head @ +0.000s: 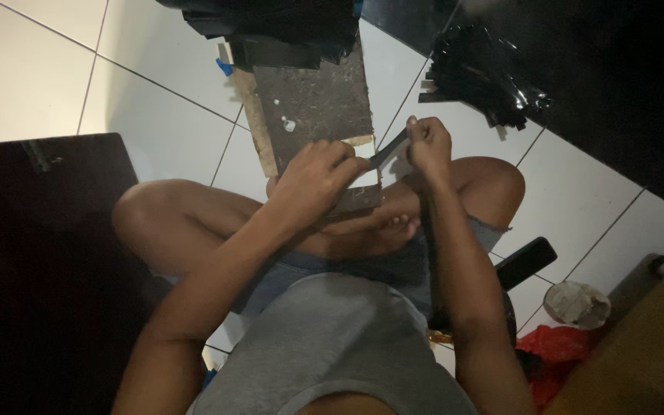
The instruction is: The person sits cross-legged on the floor and repeatedly peels thin strips from a black sheet using both hands. The peeled strips are placed into a pile on the floor. The person continues this peeling action throughout the clip.
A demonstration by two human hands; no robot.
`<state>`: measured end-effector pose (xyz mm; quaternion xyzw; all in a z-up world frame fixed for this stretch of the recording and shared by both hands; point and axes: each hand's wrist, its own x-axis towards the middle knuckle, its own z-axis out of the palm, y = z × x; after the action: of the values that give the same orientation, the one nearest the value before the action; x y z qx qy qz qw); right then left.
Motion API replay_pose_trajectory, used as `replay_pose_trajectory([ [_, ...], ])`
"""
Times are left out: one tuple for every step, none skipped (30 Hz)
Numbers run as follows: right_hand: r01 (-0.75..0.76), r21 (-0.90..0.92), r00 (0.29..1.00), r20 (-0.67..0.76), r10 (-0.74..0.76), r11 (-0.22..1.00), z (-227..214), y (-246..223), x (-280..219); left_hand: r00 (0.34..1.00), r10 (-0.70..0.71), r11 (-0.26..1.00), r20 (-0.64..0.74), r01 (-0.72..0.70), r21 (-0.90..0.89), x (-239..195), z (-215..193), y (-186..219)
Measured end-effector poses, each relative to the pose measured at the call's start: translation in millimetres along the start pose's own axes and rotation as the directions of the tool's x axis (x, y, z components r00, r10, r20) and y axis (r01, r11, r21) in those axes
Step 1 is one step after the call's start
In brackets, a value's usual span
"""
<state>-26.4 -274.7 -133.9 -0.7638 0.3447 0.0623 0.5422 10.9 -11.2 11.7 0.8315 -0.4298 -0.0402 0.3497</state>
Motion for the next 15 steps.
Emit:
replay_pose_trajectory([
  [-0.014,-0.017,1.0,-0.001,0.014,1.0,0,3,3,1.0,0.013,1.0,-0.007,-0.013,0.017,1,1,0],
  [-0.028,-0.035,1.0,-0.001,0.028,0.999,-1,6,5,1.0,0.026,0.999,-0.014,-0.026,0.034,2,2,1],
  [-0.04,-0.017,0.999,0.0,0.04,0.999,-1,10,7,0.999,0.033,0.998,-0.016,-0.032,0.045,3,3,2],
  [-0.05,0.001,0.999,0.001,0.05,0.999,0,13,10,0.999,0.04,0.998,-0.019,-0.039,0.057,4,3,3],
  [-0.06,0.019,0.998,0.003,0.06,0.998,0,17,12,0.999,0.047,0.997,-0.021,-0.045,0.07,5,2,4],
  [0.011,-0.007,1.0,-0.02,-0.011,1.0,0,21,15,0.999,0.052,0.993,-0.018,-0.049,0.103,5,2,5],
  [0.082,-0.034,0.996,-0.04,-0.083,0.996,1,26,18,0.998,0.056,0.989,-0.015,-0.053,0.136,4,1,6],
  [0.151,-0.062,0.986,-0.059,-0.155,0.987,1,31,21,0.998,0.061,0.984,-0.011,-0.058,0.169,4,0,7],
  [0.099,-0.062,0.993,-0.057,-0.102,0.993,1,36,23,0.998,0.069,0.988,-0.013,-0.066,0.141,4,-1,8],
  [0.047,-0.062,0.997,-0.058,-0.05,0.997,0,39,26,0.997,0.08,0.991,-0.016,-0.078,0.112,5,-2,8],
  [-0.005,-0.062,0.998,-0.06,0.001,0.998,-1,42,28,0.996,0.091,0.993,-0.019,-0.09,0.083,5,-2,8],
  [0.035,-0.053,0.996,-0.085,-0.039,0.998,-3,43,31,0.995,0.095,0.988,-0.008,-0.093,0.126,6,-1,8],
  [0.075,-0.045,0.991,-0.111,-0.08,0.996,-7,43,34,0.995,0.098,0.981,0.003,-0.097,0.169,7,1,7],
  [0.117,-0.039,0.983,-0.136,-0.122,0.992,-12,39,35,0.995,0.1,0.972,0.011,-0.1,0.212,6,2,6],
  [0.096,-0.02,0.987,-0.125,-0.098,0.995,-18,33,35,0.996,0.088,0.975,0.013,-0.089,0.204,5,4,5],
])
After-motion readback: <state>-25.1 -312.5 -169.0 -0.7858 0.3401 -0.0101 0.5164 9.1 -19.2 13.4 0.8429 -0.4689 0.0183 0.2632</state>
